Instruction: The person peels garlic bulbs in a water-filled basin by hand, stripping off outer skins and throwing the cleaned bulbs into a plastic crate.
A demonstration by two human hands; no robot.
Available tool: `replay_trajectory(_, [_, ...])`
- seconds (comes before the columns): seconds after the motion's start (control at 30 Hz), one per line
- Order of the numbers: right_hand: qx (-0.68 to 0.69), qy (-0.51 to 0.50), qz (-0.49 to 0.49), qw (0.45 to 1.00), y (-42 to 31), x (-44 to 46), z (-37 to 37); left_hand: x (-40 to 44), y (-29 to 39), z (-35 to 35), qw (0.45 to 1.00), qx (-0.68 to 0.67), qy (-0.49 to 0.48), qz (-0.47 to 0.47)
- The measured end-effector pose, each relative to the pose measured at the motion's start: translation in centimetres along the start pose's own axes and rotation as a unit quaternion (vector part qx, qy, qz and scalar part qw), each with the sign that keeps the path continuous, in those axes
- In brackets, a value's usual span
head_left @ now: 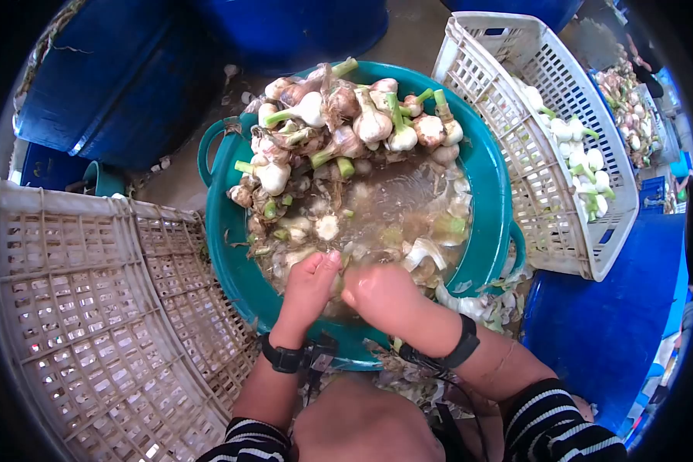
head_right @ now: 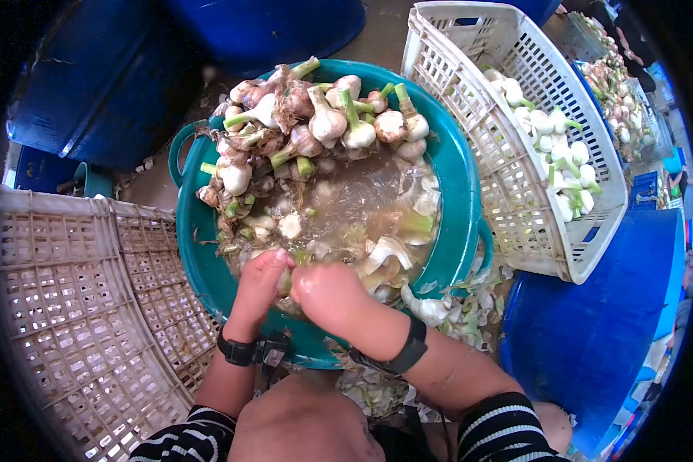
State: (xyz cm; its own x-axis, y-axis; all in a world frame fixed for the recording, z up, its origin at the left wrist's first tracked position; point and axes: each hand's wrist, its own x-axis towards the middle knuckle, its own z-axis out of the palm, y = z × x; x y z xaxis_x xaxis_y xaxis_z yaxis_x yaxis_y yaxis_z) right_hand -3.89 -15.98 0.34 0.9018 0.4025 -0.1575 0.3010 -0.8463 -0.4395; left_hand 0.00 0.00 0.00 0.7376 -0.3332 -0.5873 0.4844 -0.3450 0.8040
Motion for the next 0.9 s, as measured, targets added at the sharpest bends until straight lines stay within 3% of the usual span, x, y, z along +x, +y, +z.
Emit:
replay_trajectory(0.1, [0.084,0.056,-0.038,0.994,1.1,0.0,0.8,-0.2,0.1,0.4,1.0,0.017,-0.004,0.007])
replay_trajectory(0.13, [0.396,0.022,0.133,0.908,0.7,0.0,0.5,-0.1,-0.1,0.4,0.993,0.029,-0.001,0.111])
replay_trajectory(0.17, [0.655,-0.013,0.286,0.699,0.3,0.1,0.2,0.1,-0.1,0.4,0.976,0.043,0.003,0.215])
replay_trajectory(0.2, [0.656,-0.014,0.285,0.699,-0.2,0.1,0.1,0.0,0.2,0.3,0.976,0.044,0.004,0.215])
replay_trajectory(0.23, [0.542,0.078,0.187,0.815,-0.9,-0.3,0.1,-0.4,0.8,0.3,0.982,-0.005,-0.005,0.188])
replay_trajectory(0.27, [0.407,0.169,0.08,0.894,-1.3,-0.5,0.2,-0.7,1.1,0.3,0.986,-0.05,-0.014,0.161])
replay_trajectory(0.4, [0.268,0.204,0.014,0.941,-0.3,-0.6,2.0,0.4,-1.7,-0.1,0.981,0.071,0.069,0.168])
replay_trajectory(0.47, [0.283,0.217,0.092,0.93,-0.2,-0.5,2.6,-0.4,0.4,-0.2,0.995,0.009,-0.079,-0.051])
replay_trajectory(0.5, [0.283,0.217,0.096,0.93,0.1,-0.4,2.7,-0.9,0.5,0.3,0.995,0.009,-0.083,-0.053])
replay_trajectory(0.53, [0.489,0.15,0.235,0.826,0.7,0.0,2.6,-1.6,0.4,1.0,0.979,0.135,-0.034,0.146])
replay_trajectory(0.57, [0.658,0.076,0.354,0.66,1.4,0.4,2.4,-2.0,0.4,1.6,0.906,0.252,0.019,0.339])
replay_trajectory(0.6, [0.709,0.018,0.343,0.616,2.1,0.2,1.9,-2.0,0.5,1.7,0.872,0.294,0.04,0.388])
replay_trajectory(0.63, [0.708,0.021,0.343,0.616,2.3,0.2,1.5,-1.8,0.5,1.5,0.872,0.293,0.039,0.39])
replay_trajectory(0.7, [0.723,0.031,0.362,0.588,1.9,-0.1,0.5,-1.1,-0.1,1.1,0.768,0.424,0.034,0.479])
replay_trajectory(0.73, [0.723,0.03,0.363,0.587,1.4,-0.4,0.0,-1.0,-0.6,1.1,0.769,0.424,0.034,0.477])
replay_trajectory(0.8, [0.807,0.1,0.267,0.517,0.1,-1.0,-1.3,-0.5,-1.3,1.0,0.851,0.276,0.088,0.438])
replay_trajectory(0.83, [0.842,0.132,0.214,0.477,-0.4,-1.2,-1.4,-0.3,-1.5,0.8,0.85,0.278,0.091,0.438])
replay_trajectory(0.87, [0.839,0.113,0.16,0.508,-0.8,-2.2,-1.1,-0.1,-1.7,0.5,0.942,-0.13,0.06,0.304])
replay_trajectory(0.9, [0.84,0.112,0.158,0.506,-0.9,-3.3,-1.2,0.2,-1.9,0.2,0.85,-0.514,0.017,0.113])
